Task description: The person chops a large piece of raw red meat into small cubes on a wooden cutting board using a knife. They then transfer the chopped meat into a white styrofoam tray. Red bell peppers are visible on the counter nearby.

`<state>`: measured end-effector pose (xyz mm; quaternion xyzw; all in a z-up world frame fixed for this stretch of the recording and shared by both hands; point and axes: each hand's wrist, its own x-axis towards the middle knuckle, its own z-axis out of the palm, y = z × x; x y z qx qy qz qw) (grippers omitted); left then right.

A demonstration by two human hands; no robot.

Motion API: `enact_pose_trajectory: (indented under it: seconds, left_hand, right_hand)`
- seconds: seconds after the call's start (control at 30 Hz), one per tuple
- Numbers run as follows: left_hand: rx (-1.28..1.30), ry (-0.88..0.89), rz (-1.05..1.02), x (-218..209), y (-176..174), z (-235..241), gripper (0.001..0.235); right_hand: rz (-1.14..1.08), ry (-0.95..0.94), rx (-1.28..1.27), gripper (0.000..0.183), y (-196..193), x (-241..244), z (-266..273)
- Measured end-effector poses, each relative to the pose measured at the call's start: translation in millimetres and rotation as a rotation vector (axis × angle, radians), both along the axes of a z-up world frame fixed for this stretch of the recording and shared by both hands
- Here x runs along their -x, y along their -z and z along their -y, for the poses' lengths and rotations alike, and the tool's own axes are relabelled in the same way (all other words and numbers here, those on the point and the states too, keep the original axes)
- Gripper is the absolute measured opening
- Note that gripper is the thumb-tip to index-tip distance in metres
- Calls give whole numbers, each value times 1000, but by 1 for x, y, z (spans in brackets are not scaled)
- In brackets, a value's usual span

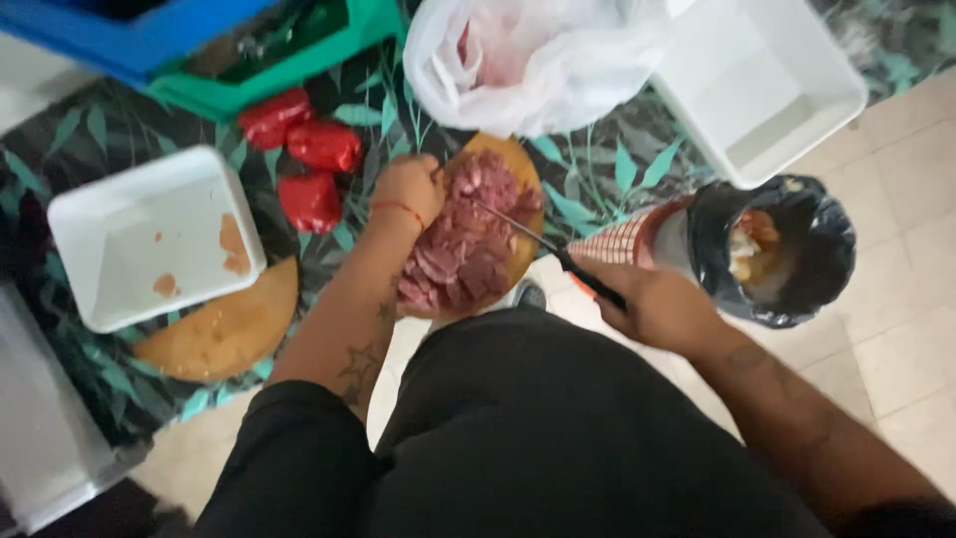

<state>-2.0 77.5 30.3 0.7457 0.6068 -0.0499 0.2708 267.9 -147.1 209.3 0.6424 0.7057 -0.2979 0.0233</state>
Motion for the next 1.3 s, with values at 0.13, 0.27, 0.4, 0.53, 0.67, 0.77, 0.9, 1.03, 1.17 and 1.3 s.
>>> enact_pose_trajectory:
  seconds: [0.13,0.27,0.4,0.53,0.67,0.77,0.9,1.03,1.17,1.3]
  left_hand:
    - [3,103,-47,-1,16,-12,21]
    - [-2,225,-115,1,7,-24,25]
    - [-10,92,30,8,4,-12,25]
    - [-303,274,445,6,-20,9,11]
    - [-339,433,467,1,-9,18,19]
    - [-327,388,405,2,9,18,16]
    - [-405,411,420,6,-6,23,11]
    - [-532,524,472,-8,0,34,13]
    - [-578,745,546,-30,-10,44,17]
    - [-560,975,518,-35,-2,48,20]
  right_hand:
    - [-53,174,-23,64,9,1,22]
    - [-163,223,-124,61,11,16,12]
    - [-247,389,43,55,26,18,4]
    - [-355,685,226,52,76,-2,19]
    - [-434,863,277,48,42,3,26]
    - [-426,883,276,48,33,9,39]
    - [-370,875,235,49,41,16,48]
    - [-267,806,152,48,25,32,47]
    - [-47,550,-95,50,15,42,46]
    - [109,420,-201,49,26,36,62]
